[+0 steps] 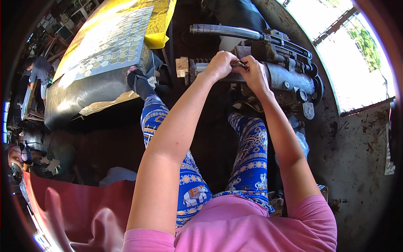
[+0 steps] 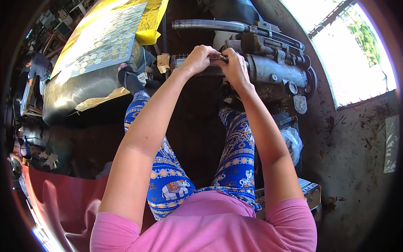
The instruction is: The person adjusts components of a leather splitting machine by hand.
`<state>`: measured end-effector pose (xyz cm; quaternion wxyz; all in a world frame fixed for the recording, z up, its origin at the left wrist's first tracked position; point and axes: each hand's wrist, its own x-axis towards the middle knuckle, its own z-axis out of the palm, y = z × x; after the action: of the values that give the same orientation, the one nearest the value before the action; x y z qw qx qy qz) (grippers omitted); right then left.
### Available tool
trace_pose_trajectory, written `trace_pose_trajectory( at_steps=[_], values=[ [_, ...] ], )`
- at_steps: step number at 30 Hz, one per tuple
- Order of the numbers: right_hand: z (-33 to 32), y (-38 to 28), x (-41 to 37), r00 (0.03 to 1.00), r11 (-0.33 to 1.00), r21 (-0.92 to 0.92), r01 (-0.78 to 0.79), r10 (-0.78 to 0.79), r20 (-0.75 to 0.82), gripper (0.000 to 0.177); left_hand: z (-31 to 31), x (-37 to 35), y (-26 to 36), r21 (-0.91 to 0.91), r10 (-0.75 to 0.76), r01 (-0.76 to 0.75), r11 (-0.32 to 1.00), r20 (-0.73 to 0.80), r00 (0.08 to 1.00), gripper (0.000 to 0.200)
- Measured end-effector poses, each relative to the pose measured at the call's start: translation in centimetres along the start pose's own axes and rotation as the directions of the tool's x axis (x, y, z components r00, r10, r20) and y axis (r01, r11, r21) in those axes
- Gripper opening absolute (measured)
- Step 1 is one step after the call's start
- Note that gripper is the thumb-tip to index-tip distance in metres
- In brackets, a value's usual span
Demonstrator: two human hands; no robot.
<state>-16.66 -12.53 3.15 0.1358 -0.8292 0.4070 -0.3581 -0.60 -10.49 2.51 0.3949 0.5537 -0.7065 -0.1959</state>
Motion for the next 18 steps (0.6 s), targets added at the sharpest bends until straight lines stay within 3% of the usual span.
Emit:
trace_pose_trajectory(
  at_steps=[3, 7, 8, 11, 15, 18],
  values=[
    [-0.3, 0.2, 0.7, 0.984, 0.971, -0.203, 0.13, -0.103, 0.142, 0.023, -0.3, -0.1, 0.2, 0.033, -0.002, 0.002, 0.999, 0.011, 1.0, 0.027],
    [-1.3, 0.0, 2.4, 0.969, 0.984, -0.176, 0.0, 0.044, 0.245, 0.006, -0.3, 0.1, 0.1, 0.067, -0.009, 0.011, 0.998, -0.029, 1.0, 0.031],
    [-1.3, 0.3, 2.8, 0.978, 0.979, -0.178, 0.095, -0.058, 0.201, 0.014, -0.4, 0.0, 0.1, 0.082, -0.003, 0.006, 0.997, -0.03, 1.0, 0.032],
    [-2.3, 0.9, 3.9, 0.85, 0.929, 0.057, -0.365, 0.307, 0.428, 0.02, -0.2, -0.2, 0.0, 0.128, 0.027, -0.028, 0.991, 0.012, 1.0, 0.037],
    [-1.7, 2.1, 3.4, 0.86, 0.867, 0.219, -0.448, 0.35, 0.373, 0.024, 1.0, -0.1, -0.4, 0.08, 0.009, -0.014, 0.997, 0.063, 0.998, 0.041],
    [-1.7, 1.7, 2.8, 0.912, 0.96, 0.071, -0.271, 0.232, 0.338, 0.023, 0.6, 0.1, -0.4, 0.066, -0.003, -0.002, 0.998, 0.078, 0.997, 0.041]
  ],
)
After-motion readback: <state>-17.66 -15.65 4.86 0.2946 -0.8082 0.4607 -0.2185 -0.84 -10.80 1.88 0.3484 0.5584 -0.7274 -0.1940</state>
